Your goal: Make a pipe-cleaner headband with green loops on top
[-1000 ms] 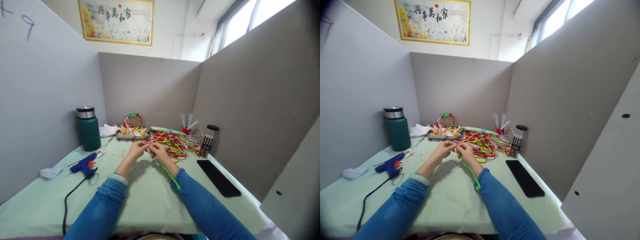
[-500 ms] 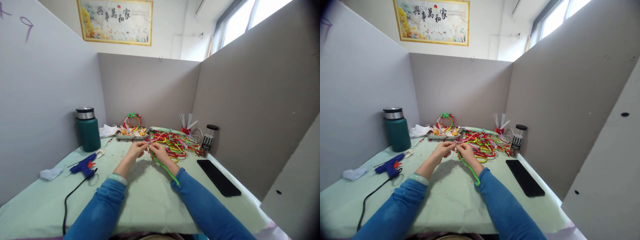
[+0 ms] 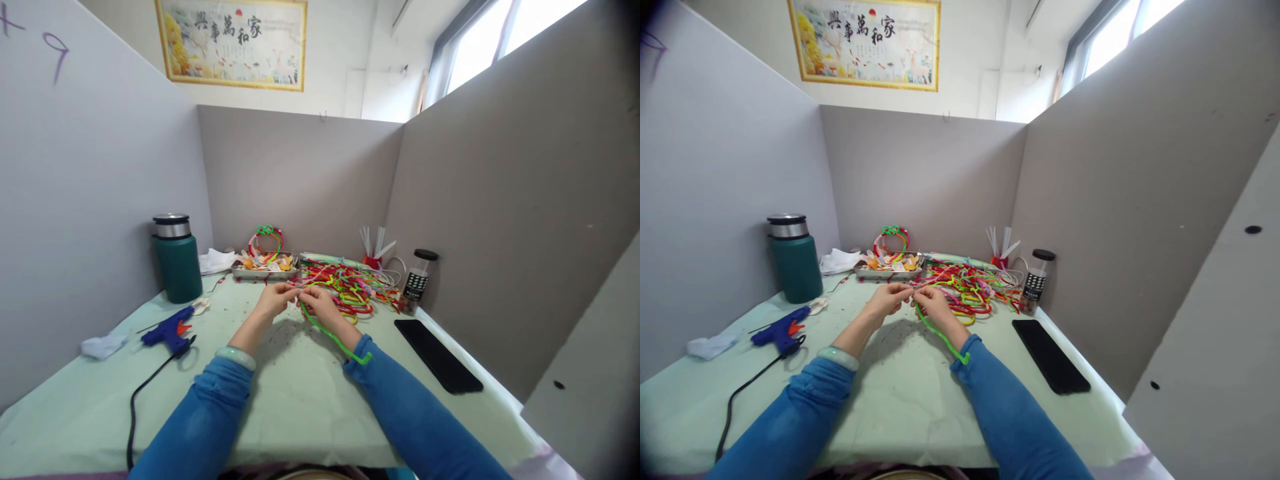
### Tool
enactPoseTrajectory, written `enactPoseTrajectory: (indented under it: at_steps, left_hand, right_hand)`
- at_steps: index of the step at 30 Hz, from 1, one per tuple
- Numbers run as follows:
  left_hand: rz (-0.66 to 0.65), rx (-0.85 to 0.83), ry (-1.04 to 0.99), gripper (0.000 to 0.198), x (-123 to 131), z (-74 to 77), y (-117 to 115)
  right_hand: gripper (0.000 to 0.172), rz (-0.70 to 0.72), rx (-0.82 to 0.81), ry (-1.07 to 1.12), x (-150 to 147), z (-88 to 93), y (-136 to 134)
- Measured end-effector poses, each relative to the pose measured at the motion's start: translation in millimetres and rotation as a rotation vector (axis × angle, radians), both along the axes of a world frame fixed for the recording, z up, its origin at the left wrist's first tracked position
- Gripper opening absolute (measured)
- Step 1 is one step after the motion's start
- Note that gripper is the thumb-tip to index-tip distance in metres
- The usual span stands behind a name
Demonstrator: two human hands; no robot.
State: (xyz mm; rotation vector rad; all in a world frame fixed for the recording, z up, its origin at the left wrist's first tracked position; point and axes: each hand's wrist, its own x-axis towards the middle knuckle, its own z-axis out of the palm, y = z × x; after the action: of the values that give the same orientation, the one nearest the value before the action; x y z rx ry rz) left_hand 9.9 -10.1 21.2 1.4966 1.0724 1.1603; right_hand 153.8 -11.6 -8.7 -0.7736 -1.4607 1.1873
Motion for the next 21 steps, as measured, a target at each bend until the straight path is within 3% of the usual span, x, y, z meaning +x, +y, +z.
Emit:
enactPoseTrajectory:
  at_steps: [7,11,21]
  left_hand:
    - [0.162,0.305,0.308,0.025,1.9,-11.4,12.7]
    - [0.262,0.361,0.445,0.022,3.0,-14.5,15.1]
    - [-0.001,0.069,0.071,0.025,3.2,-1.4,0.4]
  right_hand:
    - [0.014,0.0,-0.058,0.043,-1.4,-4.2,3.5]
    - [0.015,0.027,-0.107,0.068,-2.0,-6.5,6.3]
    - [0.014,-0.024,-0.109,0.017,-0.3,-8.1,8.9]
